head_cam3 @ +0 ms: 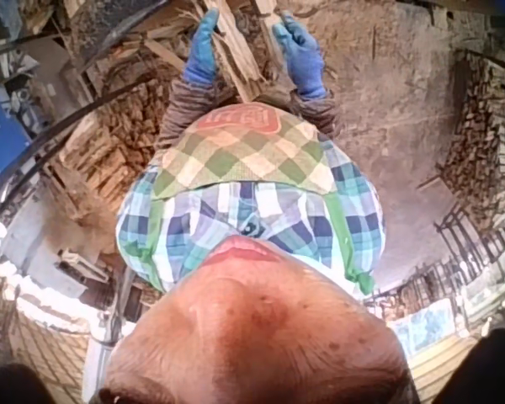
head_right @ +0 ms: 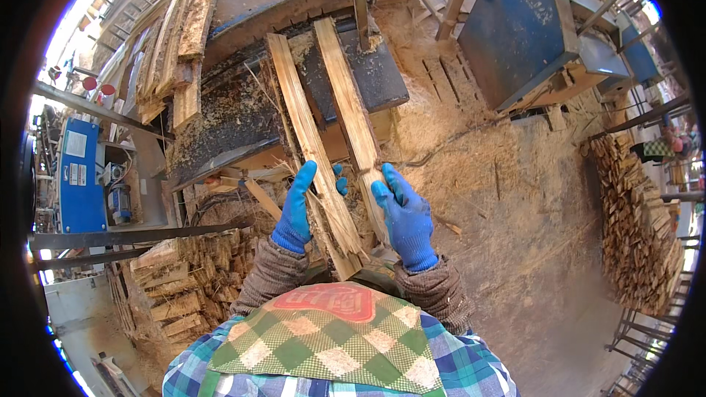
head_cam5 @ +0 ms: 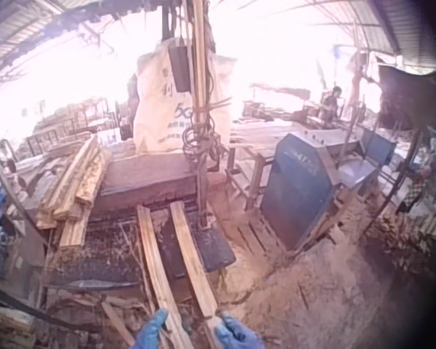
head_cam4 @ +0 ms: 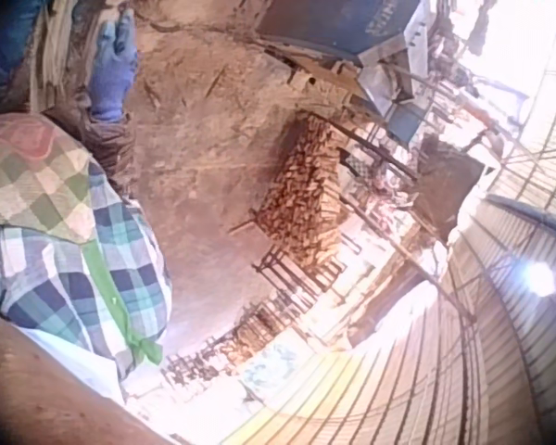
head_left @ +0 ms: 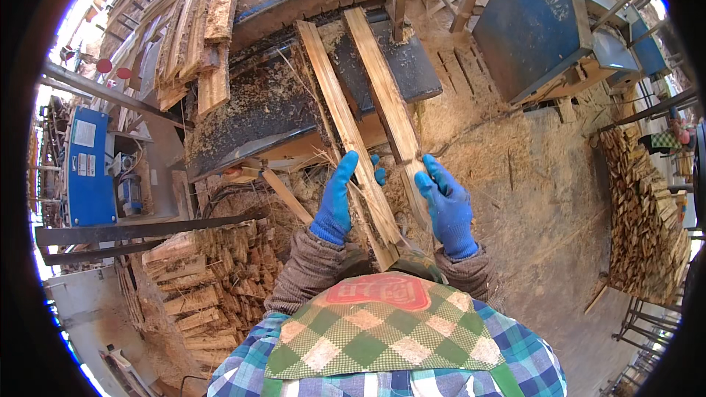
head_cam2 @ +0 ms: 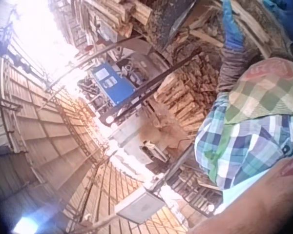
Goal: The person repeatedly picks up wooden planks from a pile, places them onto a machine table, and then removes them after processing. The person stacks the processed planks in a separate pile. The task is performed continuously throughout the clip.
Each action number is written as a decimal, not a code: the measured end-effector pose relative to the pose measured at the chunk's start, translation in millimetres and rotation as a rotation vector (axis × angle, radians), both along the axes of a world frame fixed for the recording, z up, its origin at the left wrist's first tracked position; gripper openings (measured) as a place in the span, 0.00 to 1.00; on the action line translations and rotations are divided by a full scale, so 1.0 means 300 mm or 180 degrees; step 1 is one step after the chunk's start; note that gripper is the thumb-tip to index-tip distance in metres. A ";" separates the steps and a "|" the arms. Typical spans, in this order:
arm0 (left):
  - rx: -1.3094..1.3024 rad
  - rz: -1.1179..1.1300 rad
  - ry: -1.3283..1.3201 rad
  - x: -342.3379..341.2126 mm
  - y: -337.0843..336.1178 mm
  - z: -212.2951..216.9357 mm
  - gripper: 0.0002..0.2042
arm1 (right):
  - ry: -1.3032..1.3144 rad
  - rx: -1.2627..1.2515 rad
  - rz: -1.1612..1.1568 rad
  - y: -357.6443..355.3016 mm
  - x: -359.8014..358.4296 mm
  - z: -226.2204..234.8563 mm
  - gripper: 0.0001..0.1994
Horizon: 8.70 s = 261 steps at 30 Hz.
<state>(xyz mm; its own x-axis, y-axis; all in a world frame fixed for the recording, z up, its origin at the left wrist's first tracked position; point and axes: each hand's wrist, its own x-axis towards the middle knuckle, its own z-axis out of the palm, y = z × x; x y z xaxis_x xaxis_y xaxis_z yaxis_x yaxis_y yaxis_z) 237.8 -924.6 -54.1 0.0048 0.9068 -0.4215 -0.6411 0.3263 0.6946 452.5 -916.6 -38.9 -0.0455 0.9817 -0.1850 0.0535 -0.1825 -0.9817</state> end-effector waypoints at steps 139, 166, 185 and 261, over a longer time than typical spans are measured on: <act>0.1348 -0.0048 0.6323 -0.261 0.377 0.051 0.38 | -0.2633 0.2075 -0.0655 0.757 -0.558 -0.069 0.15; 0.0608 -0.0517 0.2806 -0.308 -0.318 0.054 0.46 | 0.0346 0.0791 0.0862 0.048 -0.513 -0.125 0.34; 0.1027 -0.0045 0.3763 -0.278 -0.060 0.014 0.30 | 0.0333 0.0279 0.0376 0.278 -0.562 -0.038 0.27; -0.0682 0.1546 0.1117 -0.261 -0.489 0.168 0.27 | 0.2649 -0.2316 0.1770 -0.208 -0.361 -0.283 0.38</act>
<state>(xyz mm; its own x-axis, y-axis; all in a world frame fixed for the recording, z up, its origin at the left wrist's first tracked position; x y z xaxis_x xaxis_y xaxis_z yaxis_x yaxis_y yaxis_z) 159.6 -1071.2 -3.6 -0.5573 0.6662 -0.4956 -0.4971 0.2105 0.8418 344.1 -979.1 -123.7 -0.7882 0.4724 -0.3945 -0.2934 -0.8518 -0.4339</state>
